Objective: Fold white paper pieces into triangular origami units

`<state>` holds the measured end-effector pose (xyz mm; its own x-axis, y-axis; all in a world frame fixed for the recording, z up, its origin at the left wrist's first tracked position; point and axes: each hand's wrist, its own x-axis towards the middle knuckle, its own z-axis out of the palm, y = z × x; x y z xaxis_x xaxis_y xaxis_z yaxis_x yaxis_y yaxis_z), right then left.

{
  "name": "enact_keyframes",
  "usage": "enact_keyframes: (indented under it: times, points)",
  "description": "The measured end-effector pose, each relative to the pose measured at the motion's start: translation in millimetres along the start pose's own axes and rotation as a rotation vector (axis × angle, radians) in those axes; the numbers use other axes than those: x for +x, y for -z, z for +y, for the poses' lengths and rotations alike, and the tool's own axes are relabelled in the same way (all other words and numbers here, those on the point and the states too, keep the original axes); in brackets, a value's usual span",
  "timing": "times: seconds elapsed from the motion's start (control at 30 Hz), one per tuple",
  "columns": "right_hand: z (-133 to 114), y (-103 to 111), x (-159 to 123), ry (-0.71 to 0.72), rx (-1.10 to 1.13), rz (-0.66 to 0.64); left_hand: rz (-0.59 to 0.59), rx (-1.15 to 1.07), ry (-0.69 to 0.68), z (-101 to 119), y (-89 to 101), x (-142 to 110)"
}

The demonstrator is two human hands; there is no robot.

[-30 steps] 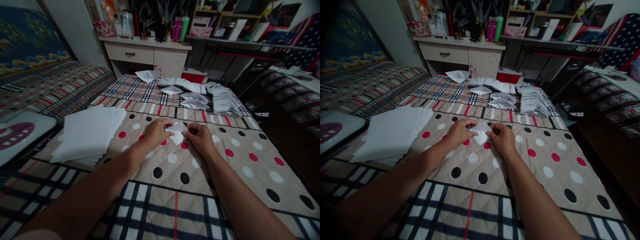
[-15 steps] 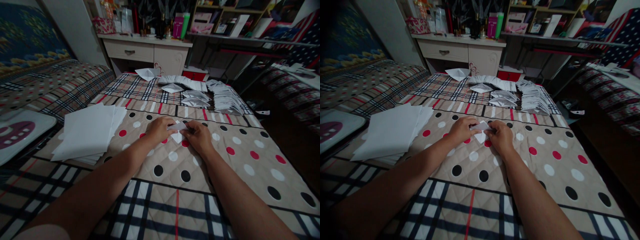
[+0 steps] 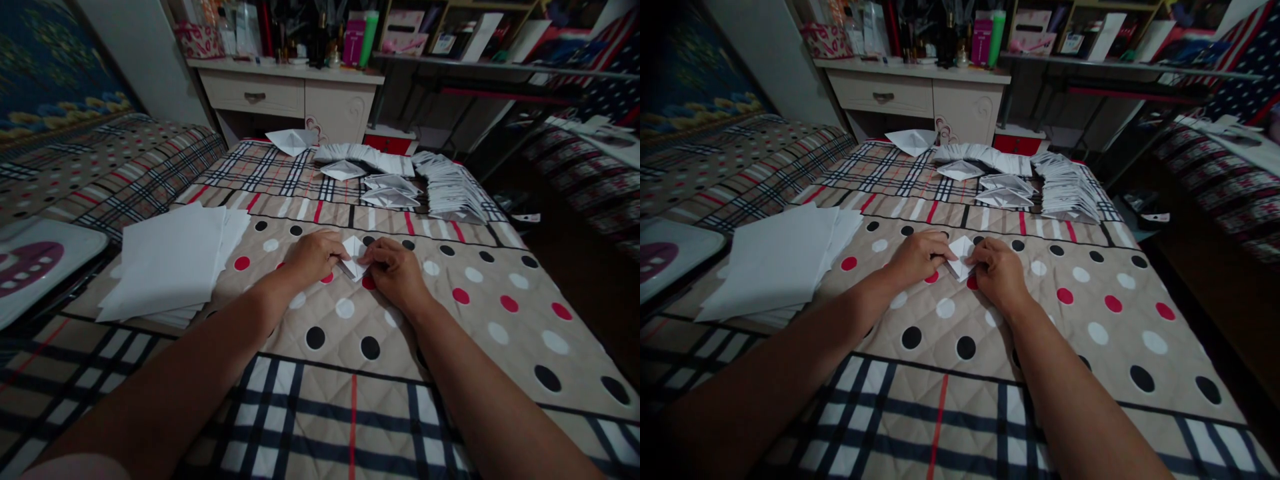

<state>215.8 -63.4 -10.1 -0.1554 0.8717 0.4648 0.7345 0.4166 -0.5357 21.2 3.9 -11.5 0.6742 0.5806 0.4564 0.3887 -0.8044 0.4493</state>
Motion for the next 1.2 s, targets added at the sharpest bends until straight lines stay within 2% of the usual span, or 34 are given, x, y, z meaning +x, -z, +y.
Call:
enact_keyframes:
  times: [0.27,0.6,0.93,1.1,1.2]
  points:
    - [-3,0,-3,0.073,-0.133,-0.034,-0.056,0.136,-0.065,4,2.2,-2]
    - [-7,0,-4,0.062,-0.134,-0.027,0.003,0.057,-0.064,1,-1.8,-1]
    - [-14,2,-7,0.009,-0.208,-0.087,-0.057,0.114,-0.08,7,1.3,-2]
    - [-24,2,-4,-0.056,-0.233,-0.08,-0.057,0.148,-0.028,20,6.2,-3]
    - [-26,0,-2,-0.116,-0.253,-0.061,-0.009,0.115,0.084,20,1.9,2]
